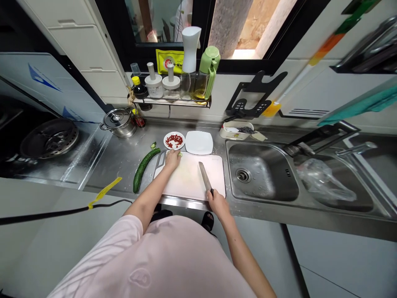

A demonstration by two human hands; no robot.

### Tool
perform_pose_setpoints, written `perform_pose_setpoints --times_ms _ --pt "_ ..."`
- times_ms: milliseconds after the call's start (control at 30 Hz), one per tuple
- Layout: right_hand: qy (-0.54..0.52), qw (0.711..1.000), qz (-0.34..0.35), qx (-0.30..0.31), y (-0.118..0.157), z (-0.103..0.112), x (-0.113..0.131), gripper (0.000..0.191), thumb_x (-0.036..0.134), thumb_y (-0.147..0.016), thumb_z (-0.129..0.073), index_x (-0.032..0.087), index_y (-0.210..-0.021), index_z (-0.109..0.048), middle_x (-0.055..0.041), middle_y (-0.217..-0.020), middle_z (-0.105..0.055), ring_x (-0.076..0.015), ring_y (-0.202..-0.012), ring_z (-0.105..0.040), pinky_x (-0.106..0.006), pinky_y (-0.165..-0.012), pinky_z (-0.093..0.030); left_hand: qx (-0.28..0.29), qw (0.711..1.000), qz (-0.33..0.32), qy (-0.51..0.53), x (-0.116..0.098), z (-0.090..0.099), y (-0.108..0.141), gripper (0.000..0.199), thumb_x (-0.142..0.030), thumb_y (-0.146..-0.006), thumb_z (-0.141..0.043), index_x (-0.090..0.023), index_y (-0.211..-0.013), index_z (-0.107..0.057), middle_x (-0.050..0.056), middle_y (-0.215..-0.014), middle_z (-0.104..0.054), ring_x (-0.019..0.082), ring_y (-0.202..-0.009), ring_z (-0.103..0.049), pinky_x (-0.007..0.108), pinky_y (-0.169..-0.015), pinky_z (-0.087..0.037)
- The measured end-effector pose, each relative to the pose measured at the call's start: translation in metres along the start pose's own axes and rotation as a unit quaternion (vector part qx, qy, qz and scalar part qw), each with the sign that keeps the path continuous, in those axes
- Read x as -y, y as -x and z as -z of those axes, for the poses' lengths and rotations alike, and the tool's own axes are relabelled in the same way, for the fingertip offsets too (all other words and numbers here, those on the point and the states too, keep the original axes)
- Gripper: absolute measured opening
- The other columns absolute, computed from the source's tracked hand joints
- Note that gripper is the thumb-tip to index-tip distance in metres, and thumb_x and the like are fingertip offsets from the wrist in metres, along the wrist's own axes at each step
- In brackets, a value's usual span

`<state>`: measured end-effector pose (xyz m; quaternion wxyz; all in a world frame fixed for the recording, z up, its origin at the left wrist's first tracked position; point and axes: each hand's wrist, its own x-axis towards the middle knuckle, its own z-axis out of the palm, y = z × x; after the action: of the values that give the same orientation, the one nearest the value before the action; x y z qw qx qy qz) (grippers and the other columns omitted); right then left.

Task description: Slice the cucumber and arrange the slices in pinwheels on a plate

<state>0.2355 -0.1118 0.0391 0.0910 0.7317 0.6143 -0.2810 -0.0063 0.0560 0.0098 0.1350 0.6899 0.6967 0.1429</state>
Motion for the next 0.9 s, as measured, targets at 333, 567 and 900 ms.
perform_pose_setpoints --times_ms 333,567,900 --pt "-0.014 1.0 0.001 -0.016 -0.001 -0.001 -0.002 0.041 0.044 -0.097 -0.026 0.017 -0.106 -0.055 -0.0106 -0.099 -0.067 -0.0228 -0.095 -0.063 -0.027 -0.071 -0.04 0.043 0.998 -0.014 -0.043 -0.003 -0.001 -0.013 0.026 -0.025 -0.086 -0.051 -0.021 -0.109 -0.062 0.012 -0.111 -0.057 0.025 -0.101 -0.054 0.034 -0.088 -0.039" --pt "-0.023 1.0 0.008 -0.014 -0.005 -0.002 -0.005 0.04 0.044 -0.097 -0.026 0.018 -0.105 -0.055 -0.0119 -0.099 -0.067 -0.0236 -0.094 -0.063 -0.028 -0.072 -0.04 0.003 1.0 0.016 0.021 0.001 -0.005 -0.011 0.017 -0.022 -0.083 -0.052 -0.022 -0.097 -0.062 0.007 -0.097 -0.065 0.02 -0.089 -0.058 0.028 -0.075 -0.04" --pt "-0.002 1.0 0.022 -0.019 0.001 0.002 -0.001 0.041 0.044 -0.097 -0.026 0.017 -0.109 -0.054 -0.0122 -0.099 -0.067 -0.0234 -0.094 -0.063 -0.028 -0.073 -0.038 0.047 0.966 0.102 0.232 -0.002 -0.024 0.027 0.019 -0.024 -0.071 -0.065 -0.019 -0.09 -0.065 -0.001 -0.073 -0.066 0.013 -0.068 -0.059 0.022 -0.065 -0.042"
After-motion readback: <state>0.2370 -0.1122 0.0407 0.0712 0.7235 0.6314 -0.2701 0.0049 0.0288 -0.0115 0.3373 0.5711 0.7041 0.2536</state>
